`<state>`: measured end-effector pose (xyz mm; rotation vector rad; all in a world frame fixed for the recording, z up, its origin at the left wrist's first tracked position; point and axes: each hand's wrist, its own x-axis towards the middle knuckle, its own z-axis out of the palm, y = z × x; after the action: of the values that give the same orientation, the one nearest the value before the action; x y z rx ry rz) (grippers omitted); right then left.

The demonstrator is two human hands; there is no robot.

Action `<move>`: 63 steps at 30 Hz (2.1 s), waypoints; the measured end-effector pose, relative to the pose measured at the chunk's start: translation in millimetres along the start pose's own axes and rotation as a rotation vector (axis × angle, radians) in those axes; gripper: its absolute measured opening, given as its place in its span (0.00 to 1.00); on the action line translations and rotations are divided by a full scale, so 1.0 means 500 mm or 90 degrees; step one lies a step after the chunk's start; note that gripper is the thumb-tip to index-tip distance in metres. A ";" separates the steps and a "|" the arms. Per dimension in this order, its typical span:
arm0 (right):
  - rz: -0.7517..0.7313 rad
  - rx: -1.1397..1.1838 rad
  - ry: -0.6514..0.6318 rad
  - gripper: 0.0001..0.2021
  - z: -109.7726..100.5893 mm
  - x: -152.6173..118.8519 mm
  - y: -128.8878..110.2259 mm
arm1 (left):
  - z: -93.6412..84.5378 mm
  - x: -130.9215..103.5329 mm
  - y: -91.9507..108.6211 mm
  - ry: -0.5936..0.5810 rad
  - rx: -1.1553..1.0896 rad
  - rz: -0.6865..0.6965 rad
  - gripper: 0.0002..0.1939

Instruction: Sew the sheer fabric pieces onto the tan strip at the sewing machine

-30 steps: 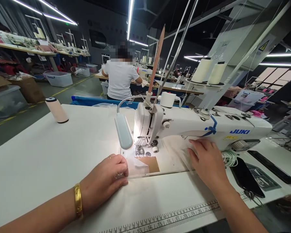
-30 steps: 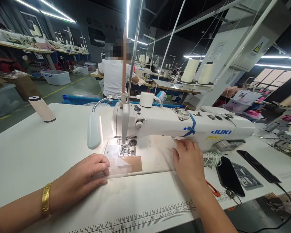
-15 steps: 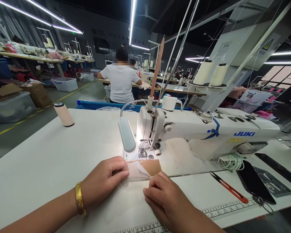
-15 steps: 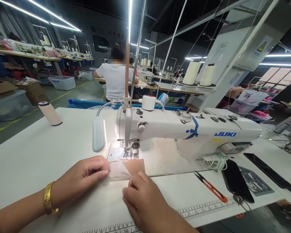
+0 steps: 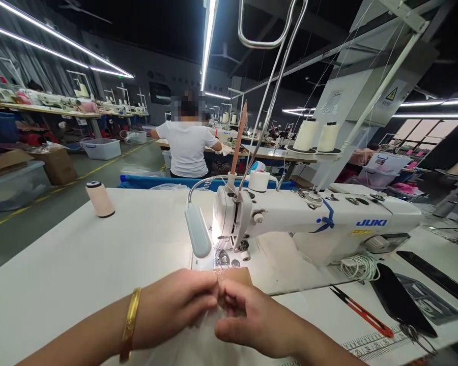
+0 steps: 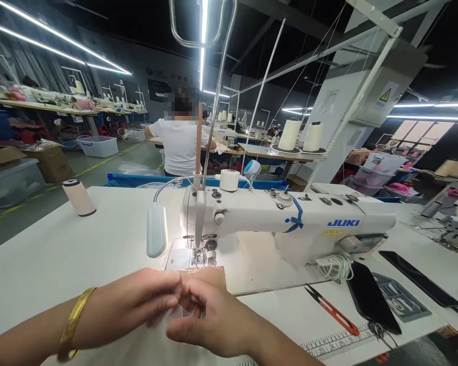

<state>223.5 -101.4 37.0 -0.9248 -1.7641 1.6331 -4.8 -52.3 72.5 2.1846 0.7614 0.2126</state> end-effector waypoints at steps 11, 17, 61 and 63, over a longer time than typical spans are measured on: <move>0.023 0.031 0.191 0.17 -0.002 0.044 0.050 | 0.009 0.034 -0.101 0.060 -0.231 -0.125 0.24; -0.017 0.031 0.185 0.22 0.001 0.047 0.063 | 0.012 0.035 -0.079 0.092 -0.209 -0.152 0.21; -0.003 0.001 0.288 0.23 -0.003 0.041 0.065 | 0.013 0.029 -0.060 0.130 -0.225 -0.171 0.22; -0.004 -0.011 0.291 0.23 -0.003 0.041 0.066 | 0.011 0.031 -0.057 0.131 -0.210 -0.169 0.22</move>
<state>216.2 -83.5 3.3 -1.1888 -1.4624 1.2745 -3.0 -32.6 46.3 1.7498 1.0429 0.4014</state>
